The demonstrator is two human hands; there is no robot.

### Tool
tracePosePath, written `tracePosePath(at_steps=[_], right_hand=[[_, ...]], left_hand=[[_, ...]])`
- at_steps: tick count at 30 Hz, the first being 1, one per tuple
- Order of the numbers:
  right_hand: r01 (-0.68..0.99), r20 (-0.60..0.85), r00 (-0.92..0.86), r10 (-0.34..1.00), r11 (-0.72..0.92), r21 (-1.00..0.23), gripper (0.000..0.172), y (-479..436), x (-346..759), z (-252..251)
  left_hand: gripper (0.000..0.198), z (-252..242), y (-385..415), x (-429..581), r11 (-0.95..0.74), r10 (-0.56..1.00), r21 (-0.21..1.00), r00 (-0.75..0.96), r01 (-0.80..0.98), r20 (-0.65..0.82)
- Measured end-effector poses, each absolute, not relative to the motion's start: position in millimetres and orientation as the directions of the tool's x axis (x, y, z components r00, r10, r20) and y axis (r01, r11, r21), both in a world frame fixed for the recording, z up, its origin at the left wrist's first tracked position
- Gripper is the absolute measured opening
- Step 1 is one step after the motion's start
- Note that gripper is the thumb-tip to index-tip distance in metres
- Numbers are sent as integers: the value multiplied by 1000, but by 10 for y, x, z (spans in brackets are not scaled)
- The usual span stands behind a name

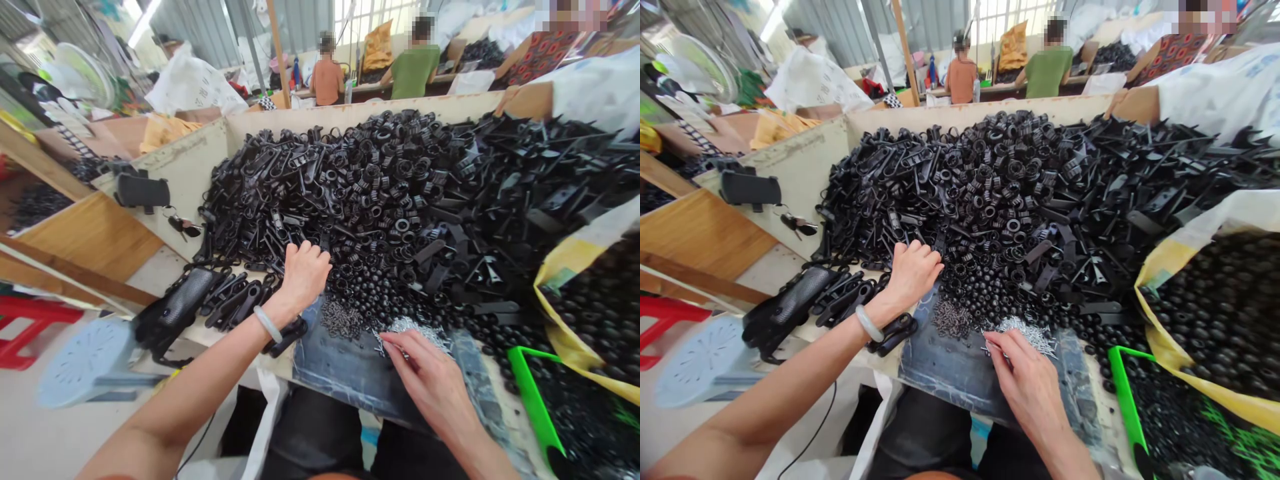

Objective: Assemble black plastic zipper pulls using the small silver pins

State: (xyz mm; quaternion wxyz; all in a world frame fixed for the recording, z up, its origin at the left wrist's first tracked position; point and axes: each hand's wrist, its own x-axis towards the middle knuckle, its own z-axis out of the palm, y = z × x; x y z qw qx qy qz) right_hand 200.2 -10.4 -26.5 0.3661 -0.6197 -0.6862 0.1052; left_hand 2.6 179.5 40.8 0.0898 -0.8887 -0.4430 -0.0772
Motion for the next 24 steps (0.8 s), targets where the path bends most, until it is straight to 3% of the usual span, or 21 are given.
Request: tracePosePath(at_steps=[8,14,24], right_hand=[[750,369,-70,927,293,-593,26,59,1750,-210],[910,187,-115,976,179,-375,24,864,1440,41],[971,74,-105,992,118,-208,18,1562,1182,34]], left_hand=[[41,423,2223,190,-383,906,24,371,923,202],[35,448,2457,262,-265,964,158,257,951,64],[24,754,2483,-181,-130,960,590,250,797,-127]])
